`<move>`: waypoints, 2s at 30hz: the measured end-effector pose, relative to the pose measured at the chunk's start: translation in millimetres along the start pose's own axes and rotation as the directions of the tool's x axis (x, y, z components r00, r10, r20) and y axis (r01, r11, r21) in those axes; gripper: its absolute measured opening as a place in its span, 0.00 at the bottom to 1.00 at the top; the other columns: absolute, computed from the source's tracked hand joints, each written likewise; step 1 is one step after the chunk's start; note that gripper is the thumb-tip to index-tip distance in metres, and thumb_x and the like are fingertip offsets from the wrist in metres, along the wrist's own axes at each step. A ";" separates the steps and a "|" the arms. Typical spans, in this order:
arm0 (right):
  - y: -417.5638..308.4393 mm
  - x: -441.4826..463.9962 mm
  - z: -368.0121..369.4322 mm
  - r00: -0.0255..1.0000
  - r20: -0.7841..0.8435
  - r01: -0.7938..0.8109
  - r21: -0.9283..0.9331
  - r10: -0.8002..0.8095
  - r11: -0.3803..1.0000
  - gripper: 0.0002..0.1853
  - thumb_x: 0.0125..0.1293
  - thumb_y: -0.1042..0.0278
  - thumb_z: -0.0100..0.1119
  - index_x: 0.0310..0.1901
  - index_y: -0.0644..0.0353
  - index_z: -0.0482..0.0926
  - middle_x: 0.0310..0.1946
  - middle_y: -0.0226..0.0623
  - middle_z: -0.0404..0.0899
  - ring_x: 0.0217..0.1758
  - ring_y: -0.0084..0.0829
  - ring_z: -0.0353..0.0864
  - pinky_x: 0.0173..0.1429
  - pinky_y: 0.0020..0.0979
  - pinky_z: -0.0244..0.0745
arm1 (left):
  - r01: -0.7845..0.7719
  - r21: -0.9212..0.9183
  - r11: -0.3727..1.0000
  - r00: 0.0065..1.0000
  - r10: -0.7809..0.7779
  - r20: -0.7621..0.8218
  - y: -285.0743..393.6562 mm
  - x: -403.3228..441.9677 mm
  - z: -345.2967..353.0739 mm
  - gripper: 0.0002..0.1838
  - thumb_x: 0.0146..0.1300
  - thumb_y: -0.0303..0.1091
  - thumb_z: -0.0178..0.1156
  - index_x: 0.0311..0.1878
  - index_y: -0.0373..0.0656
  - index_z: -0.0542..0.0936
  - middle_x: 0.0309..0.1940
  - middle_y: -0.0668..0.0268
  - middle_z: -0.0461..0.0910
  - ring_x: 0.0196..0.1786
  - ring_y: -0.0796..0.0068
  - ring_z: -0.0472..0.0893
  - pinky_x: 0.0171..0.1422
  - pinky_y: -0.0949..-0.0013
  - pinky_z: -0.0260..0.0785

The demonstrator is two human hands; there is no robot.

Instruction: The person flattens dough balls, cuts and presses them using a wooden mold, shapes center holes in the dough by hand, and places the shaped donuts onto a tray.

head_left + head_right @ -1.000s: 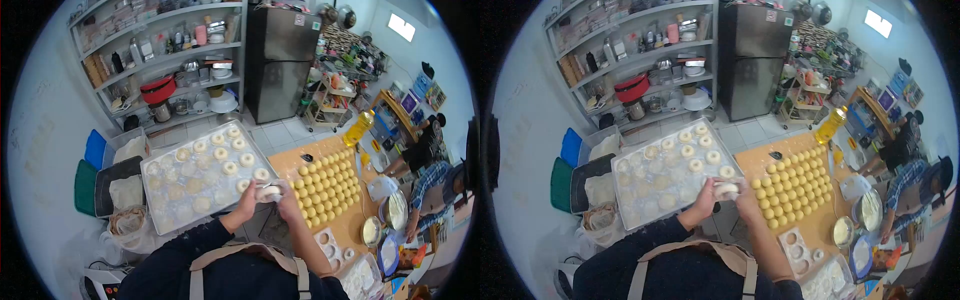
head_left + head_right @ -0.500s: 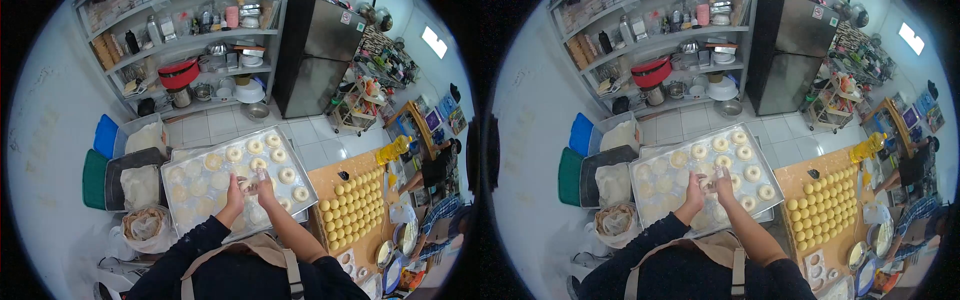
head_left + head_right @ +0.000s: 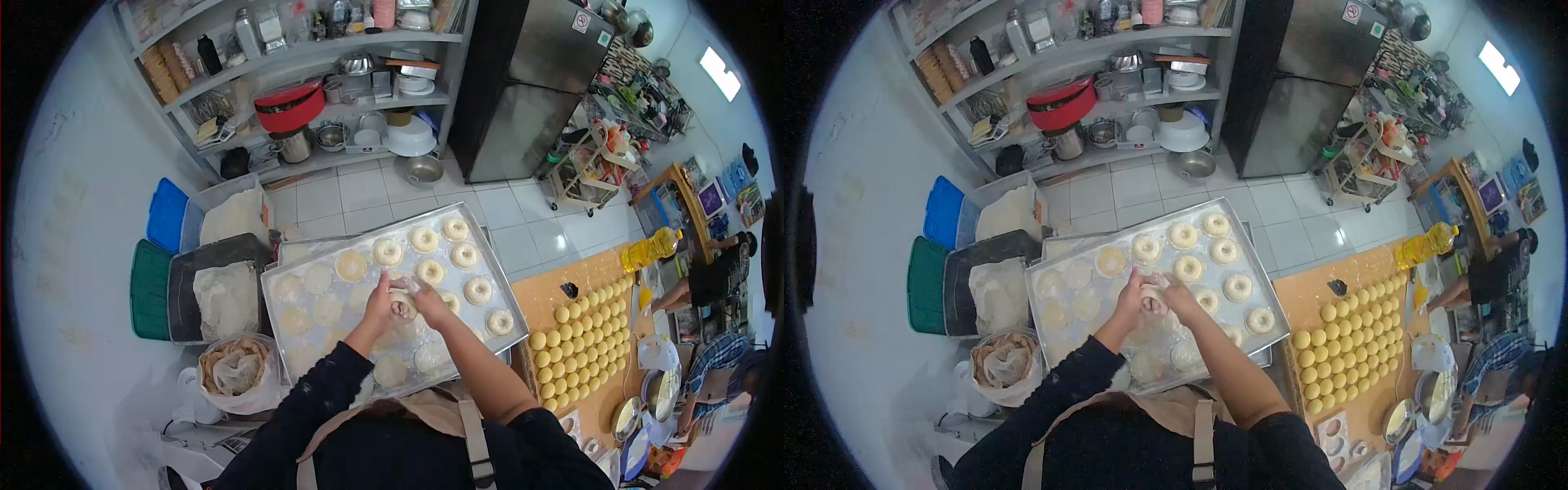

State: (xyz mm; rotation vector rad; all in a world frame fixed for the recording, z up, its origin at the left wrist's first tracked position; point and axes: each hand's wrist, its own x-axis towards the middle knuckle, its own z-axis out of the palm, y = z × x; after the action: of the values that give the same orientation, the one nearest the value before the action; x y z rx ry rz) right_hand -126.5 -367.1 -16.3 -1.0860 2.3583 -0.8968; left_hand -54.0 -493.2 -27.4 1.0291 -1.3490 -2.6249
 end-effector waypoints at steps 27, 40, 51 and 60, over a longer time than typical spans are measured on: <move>39.7 23.1 39.4 0.954 -0.078 -0.152 0.707 0.289 0.690 0.23 0.65 0.72 0.45 0.63 0.63 0.65 0.49 0.45 0.75 0.49 0.34 0.76 0.49 0.29 0.74 | 0.046 0.108 0.993 0.999 -0.043 -0.028 -1.6 21.3 5.8 0.36 0.68 0.67 0.36 0.45 0.41 0.76 0.40 0.60 0.79 0.44 0.72 0.79 0.50 0.66 0.73; 40.3 38.8 51.5 0.876 -0.160 -0.034 0.920 0.455 0.391 0.20 0.69 0.65 0.51 0.61 0.56 0.69 0.44 0.37 0.77 0.50 0.28 0.77 0.45 0.27 0.77 | -0.101 -0.073 0.992 0.995 0.099 -0.032 12.1 14.1 18.1 0.32 0.72 0.62 0.35 0.44 0.43 0.77 0.37 0.63 0.79 0.44 0.72 0.78 0.51 0.69 0.69; 111.7 57.7 108.8 0.898 -0.404 0.060 0.507 0.176 0.860 0.23 0.66 0.69 0.45 0.63 0.57 0.62 0.39 0.36 0.75 0.33 0.27 0.75 0.32 0.28 0.72 | -0.009 -0.101 0.995 1.000 0.009 -0.003 -25.3 60.9 -27.7 0.32 0.71 0.62 0.37 0.60 0.42 0.68 0.52 0.60 0.76 0.55 0.66 0.77 0.58 0.57 0.71; 81.8 58.1 88.4 0.857 -0.132 -0.234 0.761 0.499 0.605 0.22 0.63 0.74 0.42 0.60 0.58 0.67 0.42 0.39 0.75 0.40 0.30 0.74 0.42 0.32 0.72 | 0.021 0.114 0.993 0.988 -0.003 -0.155 -32.7 76.7 -38.1 0.38 0.69 0.65 0.38 0.68 0.42 0.58 0.66 0.55 0.62 0.67 0.60 0.65 0.70 0.56 0.56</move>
State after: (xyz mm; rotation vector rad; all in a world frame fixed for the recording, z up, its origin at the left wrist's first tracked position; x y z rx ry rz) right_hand -154.7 -406.1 -141.1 -0.0948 1.9842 -1.7338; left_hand -83.9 -522.9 -108.8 1.2302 -1.4771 -2.4405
